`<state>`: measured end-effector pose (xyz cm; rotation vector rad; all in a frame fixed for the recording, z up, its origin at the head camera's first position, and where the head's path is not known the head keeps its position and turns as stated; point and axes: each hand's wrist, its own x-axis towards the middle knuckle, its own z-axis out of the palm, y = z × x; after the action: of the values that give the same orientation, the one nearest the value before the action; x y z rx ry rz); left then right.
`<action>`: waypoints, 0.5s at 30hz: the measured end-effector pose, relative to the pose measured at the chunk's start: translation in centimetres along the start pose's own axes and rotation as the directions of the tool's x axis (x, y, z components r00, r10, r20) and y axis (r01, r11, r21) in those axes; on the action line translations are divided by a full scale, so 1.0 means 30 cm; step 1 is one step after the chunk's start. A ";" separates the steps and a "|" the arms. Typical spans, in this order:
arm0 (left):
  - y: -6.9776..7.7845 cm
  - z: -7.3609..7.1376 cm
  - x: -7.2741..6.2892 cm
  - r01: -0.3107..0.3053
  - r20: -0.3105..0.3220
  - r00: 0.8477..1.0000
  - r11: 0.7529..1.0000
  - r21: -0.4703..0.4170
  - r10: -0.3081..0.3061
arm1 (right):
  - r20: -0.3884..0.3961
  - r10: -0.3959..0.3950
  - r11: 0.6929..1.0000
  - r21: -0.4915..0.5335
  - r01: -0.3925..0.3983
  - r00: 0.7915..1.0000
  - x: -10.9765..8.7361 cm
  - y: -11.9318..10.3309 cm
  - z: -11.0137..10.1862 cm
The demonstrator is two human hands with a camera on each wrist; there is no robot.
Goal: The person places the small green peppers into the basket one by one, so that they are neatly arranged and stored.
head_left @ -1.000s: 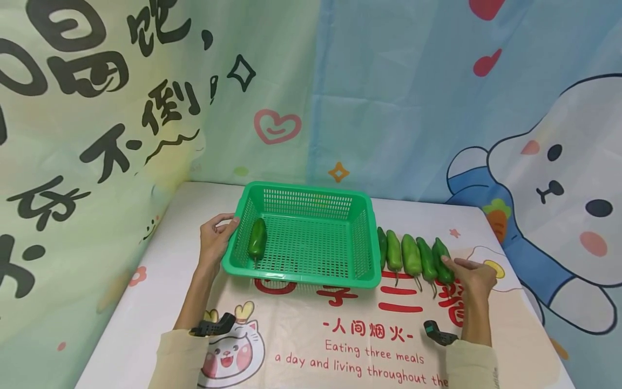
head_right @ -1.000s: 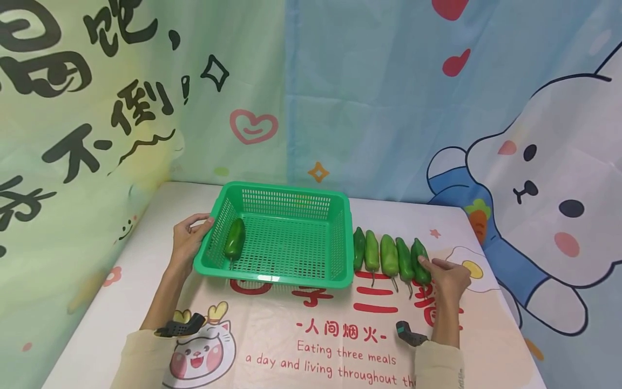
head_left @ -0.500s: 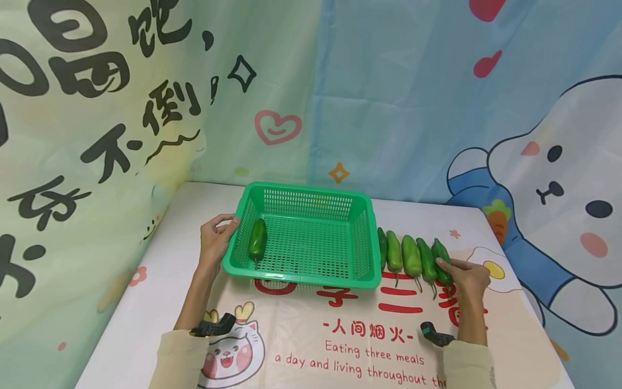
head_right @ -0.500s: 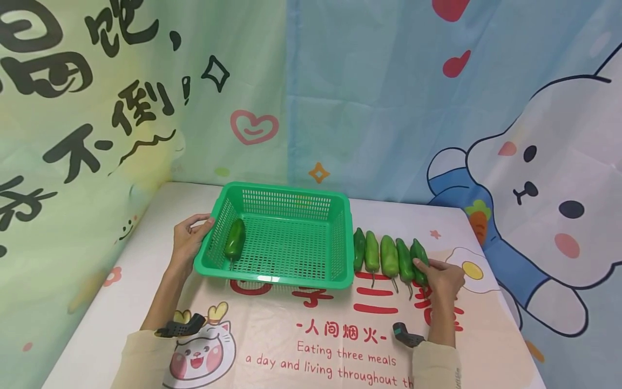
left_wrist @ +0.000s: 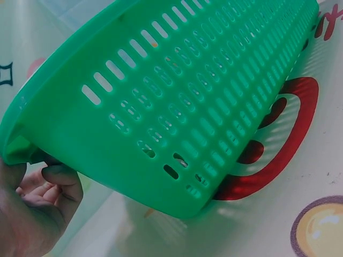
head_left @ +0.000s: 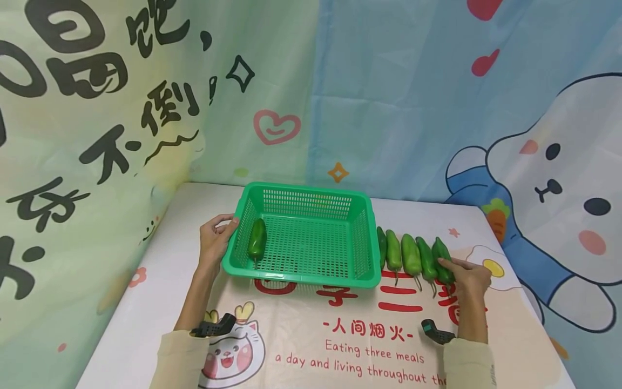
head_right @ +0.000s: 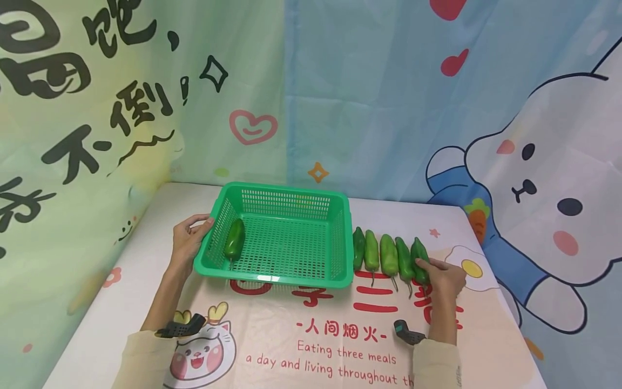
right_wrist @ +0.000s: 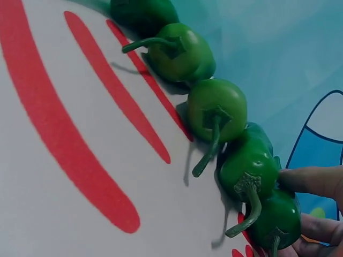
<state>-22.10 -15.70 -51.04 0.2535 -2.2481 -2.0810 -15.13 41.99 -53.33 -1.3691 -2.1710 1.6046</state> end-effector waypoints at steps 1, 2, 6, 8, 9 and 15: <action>0.000 0.000 0.000 -0.001 0.000 1.000 1.000 -0.002 0.001 | 0.004 0.010 1.000 0.008 -0.010 1.000 0.001 -0.001 -0.002; 0.000 0.001 0.000 -0.001 0.001 1.000 1.000 -0.004 0.001 | 0.008 0.022 1.000 0.019 -0.022 1.000 0.001 -0.002 -0.005; 0.000 0.002 -0.002 -0.002 0.006 1.000 1.000 -0.008 0.002 | 0.021 0.069 0.996 0.056 -0.070 0.997 0.002 0.004 -0.018; 0.003 0.002 -0.004 -0.002 0.009 1.000 1.000 -0.010 0.002 | 0.029 0.101 0.991 0.086 -0.103 0.994 0.005 0.006 -0.021; 0.003 0.001 -0.004 -0.001 0.010 1.000 1.000 -0.011 0.001 | 0.034 0.118 0.988 0.101 -0.121 0.992 0.006 0.007 -0.024; 0.001 0.001 -0.002 -0.005 0.002 1.000 1.000 -0.012 0.005 | 0.085 0.187 0.969 0.145 -0.198 0.979 0.022 0.001 -0.040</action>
<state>-22.04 -15.65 -50.99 0.2459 -2.2345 -2.0921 -14.83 43.30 -53.08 -1.5390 -1.9541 1.8707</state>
